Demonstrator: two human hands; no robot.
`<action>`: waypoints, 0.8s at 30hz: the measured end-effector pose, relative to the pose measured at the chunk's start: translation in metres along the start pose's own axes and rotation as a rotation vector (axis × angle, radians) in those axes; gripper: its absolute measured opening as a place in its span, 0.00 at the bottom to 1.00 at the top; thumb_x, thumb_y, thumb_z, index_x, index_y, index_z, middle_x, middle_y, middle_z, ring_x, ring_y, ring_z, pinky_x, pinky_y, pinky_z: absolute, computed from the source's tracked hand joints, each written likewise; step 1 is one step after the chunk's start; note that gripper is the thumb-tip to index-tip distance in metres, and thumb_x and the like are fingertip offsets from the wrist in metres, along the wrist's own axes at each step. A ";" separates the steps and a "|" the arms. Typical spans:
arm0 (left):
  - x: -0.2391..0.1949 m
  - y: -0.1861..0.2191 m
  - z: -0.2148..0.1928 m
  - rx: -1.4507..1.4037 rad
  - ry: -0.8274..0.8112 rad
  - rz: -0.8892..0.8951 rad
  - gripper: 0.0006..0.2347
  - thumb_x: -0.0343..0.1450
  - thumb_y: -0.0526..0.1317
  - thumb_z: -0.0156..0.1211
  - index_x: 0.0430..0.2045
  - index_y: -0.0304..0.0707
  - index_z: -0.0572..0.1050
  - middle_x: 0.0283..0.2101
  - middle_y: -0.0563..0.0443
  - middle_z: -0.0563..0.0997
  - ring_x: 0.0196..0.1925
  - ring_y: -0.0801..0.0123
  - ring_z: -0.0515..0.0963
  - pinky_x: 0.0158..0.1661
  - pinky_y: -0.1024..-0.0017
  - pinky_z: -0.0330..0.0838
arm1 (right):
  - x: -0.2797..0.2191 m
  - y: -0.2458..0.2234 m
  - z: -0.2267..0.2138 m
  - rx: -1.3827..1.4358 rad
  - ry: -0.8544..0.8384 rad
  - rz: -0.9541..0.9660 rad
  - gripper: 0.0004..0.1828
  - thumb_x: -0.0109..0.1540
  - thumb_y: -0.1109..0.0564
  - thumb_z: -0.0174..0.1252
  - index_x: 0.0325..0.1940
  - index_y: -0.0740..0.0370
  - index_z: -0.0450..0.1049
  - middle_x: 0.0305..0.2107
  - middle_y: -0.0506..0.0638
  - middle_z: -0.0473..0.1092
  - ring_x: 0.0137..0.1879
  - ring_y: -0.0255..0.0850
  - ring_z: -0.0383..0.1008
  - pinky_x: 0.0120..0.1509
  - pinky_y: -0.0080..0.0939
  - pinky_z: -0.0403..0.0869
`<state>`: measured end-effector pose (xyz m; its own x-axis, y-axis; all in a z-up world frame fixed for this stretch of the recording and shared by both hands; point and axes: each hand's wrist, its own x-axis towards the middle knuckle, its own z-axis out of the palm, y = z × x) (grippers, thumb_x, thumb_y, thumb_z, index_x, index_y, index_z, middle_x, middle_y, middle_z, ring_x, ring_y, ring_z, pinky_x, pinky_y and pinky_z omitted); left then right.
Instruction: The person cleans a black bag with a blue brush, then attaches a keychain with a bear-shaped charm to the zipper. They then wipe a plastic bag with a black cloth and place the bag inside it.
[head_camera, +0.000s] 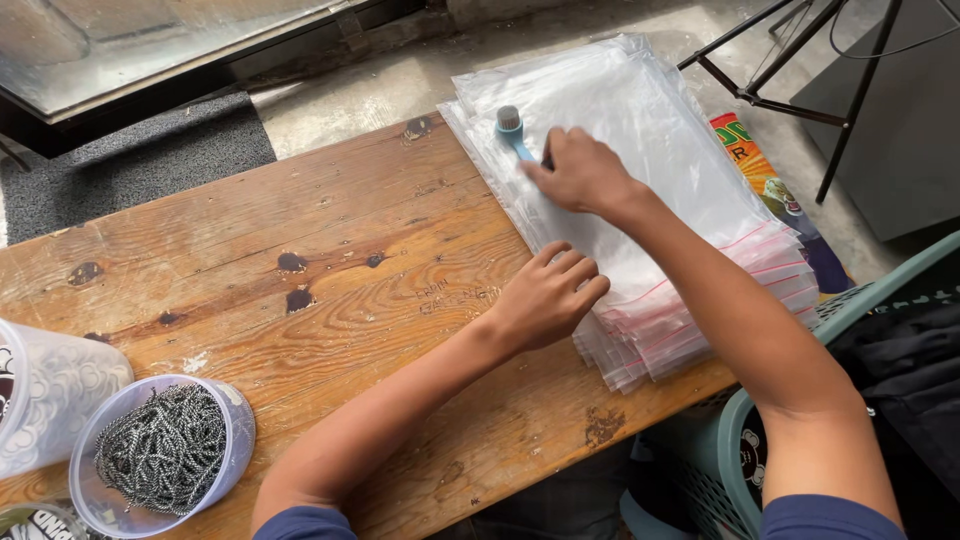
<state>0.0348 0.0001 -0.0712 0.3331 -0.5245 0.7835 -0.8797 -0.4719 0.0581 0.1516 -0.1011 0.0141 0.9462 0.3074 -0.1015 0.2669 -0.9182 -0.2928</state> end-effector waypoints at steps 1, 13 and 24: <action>0.003 0.000 -0.004 -0.002 0.001 0.002 0.04 0.67 0.30 0.51 0.25 0.43 0.70 0.28 0.53 0.71 0.36 0.61 0.78 0.51 0.60 0.71 | 0.008 0.008 0.011 -0.001 0.001 0.002 0.26 0.66 0.38 0.51 0.44 0.67 0.68 0.42 0.68 0.68 0.48 0.71 0.75 0.51 0.69 0.74; 0.001 0.003 -0.037 0.091 -0.003 0.072 0.04 0.70 0.31 0.54 0.26 0.42 0.70 0.26 0.53 0.70 0.31 0.62 0.79 0.51 0.57 0.74 | 0.018 0.017 0.029 -0.044 -0.014 0.039 0.31 0.63 0.38 0.59 0.25 0.71 0.76 0.23 0.68 0.73 0.35 0.66 0.78 0.39 0.67 0.74; -0.035 0.010 -0.124 0.118 -0.088 0.067 0.04 0.72 0.32 0.52 0.26 0.39 0.72 0.26 0.49 0.68 0.29 0.59 0.76 0.45 0.62 0.76 | 0.021 0.099 0.028 -0.251 -0.062 0.205 0.25 0.63 0.40 0.58 0.37 0.68 0.80 0.30 0.66 0.77 0.44 0.64 0.80 0.46 0.71 0.75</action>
<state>-0.0272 0.1015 -0.0216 0.3075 -0.6151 0.7260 -0.8568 -0.5109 -0.0700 0.1925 -0.1782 -0.0436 0.9739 0.1174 -0.1943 0.1162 -0.9931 -0.0174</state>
